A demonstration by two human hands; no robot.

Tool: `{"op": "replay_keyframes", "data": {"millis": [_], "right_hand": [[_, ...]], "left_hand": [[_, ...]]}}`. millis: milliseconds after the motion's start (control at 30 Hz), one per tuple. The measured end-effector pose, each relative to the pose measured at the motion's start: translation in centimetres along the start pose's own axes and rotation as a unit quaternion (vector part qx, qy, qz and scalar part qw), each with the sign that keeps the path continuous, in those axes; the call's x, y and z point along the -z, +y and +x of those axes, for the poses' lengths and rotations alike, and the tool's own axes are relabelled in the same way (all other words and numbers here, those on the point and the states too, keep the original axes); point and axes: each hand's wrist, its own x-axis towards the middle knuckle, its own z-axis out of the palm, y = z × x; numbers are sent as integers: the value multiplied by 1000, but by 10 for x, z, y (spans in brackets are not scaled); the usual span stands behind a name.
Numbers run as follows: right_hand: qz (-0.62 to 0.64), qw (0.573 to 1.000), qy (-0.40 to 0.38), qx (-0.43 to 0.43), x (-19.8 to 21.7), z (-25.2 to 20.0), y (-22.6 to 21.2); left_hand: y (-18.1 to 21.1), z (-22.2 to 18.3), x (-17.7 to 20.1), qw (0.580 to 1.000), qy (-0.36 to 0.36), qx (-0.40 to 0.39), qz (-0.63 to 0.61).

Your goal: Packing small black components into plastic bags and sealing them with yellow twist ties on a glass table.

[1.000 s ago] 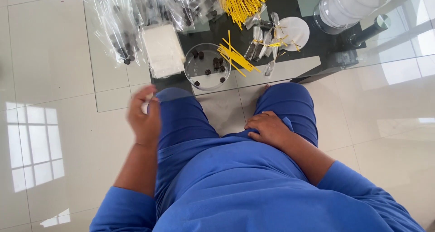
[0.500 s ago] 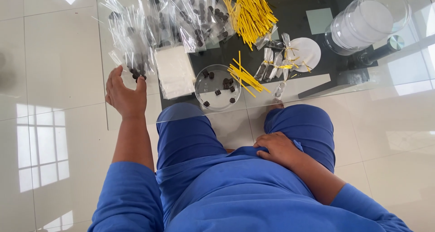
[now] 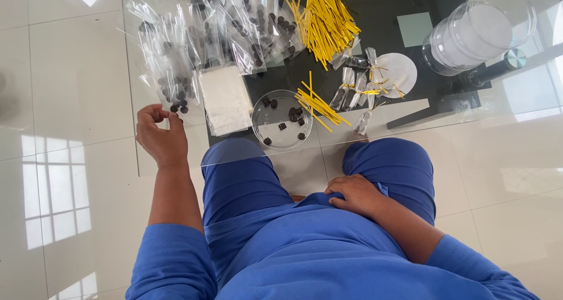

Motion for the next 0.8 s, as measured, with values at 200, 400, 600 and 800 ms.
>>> {"op": "replay_keyframes", "data": {"millis": [200, 400, 600, 800], "right_hand": [[4, 1000, -1, -1, 10, -6, -8], [140, 989, 33, 28, 16, -13, -14], [291, 937, 157, 116, 62, -13, -74], [345, 885, 267, 163, 95, -11, -111]], "left_hand": [[-8, 1, 7, 993, 14, 12, -119], [69, -12, 62, 875, -8, 286, -390], [80, -62, 55, 770, -144, 339, -522], [166, -134, 50, 738, -335, 268, -521]]}}
